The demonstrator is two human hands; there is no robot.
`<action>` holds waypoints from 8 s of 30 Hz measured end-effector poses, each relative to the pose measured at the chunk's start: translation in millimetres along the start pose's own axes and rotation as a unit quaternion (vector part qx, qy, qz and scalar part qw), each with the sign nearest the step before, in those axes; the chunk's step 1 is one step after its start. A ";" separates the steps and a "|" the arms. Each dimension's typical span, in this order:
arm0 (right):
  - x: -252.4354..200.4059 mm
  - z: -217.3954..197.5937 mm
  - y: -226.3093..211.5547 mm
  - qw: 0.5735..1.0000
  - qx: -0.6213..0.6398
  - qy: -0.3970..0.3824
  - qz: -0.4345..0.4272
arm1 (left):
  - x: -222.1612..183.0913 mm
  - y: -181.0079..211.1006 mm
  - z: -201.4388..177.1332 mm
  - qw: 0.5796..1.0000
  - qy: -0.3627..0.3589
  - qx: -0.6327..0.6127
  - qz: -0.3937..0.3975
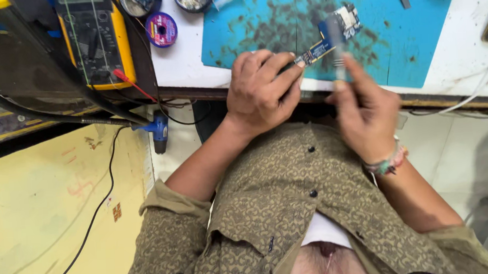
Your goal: The person performs delicate repairs on a mobile phone circuit board using a soldering iron and tweezers. They apply heat to components, manipulate small parts with tweezers, and scrape surfaces on a repair bench.
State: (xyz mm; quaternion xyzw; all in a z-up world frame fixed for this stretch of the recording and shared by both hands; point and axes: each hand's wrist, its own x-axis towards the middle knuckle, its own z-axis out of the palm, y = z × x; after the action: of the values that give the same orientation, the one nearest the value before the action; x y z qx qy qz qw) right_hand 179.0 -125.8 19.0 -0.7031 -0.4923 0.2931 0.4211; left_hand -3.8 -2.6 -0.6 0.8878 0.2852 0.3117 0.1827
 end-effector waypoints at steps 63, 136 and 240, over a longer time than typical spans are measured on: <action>-6.3 -5.1 -15.7 0.945 -0.316 -0.032 -0.075 | 24.2 1.6 11.0 0.996 -0.042 0.062 0.042; -9.4 7.5 -25.6 0.887 -0.450 -0.019 -0.101 | 18.3 -1.1 15.8 0.999 -0.019 0.013 0.031; 23.8 -52.3 38.8 0.992 -0.068 0.030 -0.100 | -0.3 -5.5 -10.8 0.994 -0.078 0.031 0.075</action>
State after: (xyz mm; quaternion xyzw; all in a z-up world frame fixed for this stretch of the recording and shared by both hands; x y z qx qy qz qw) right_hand 247.6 -125.6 9.7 -0.6858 -0.5660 0.1940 0.4144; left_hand -13.3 3.1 4.5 0.9334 0.2120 0.2455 0.1532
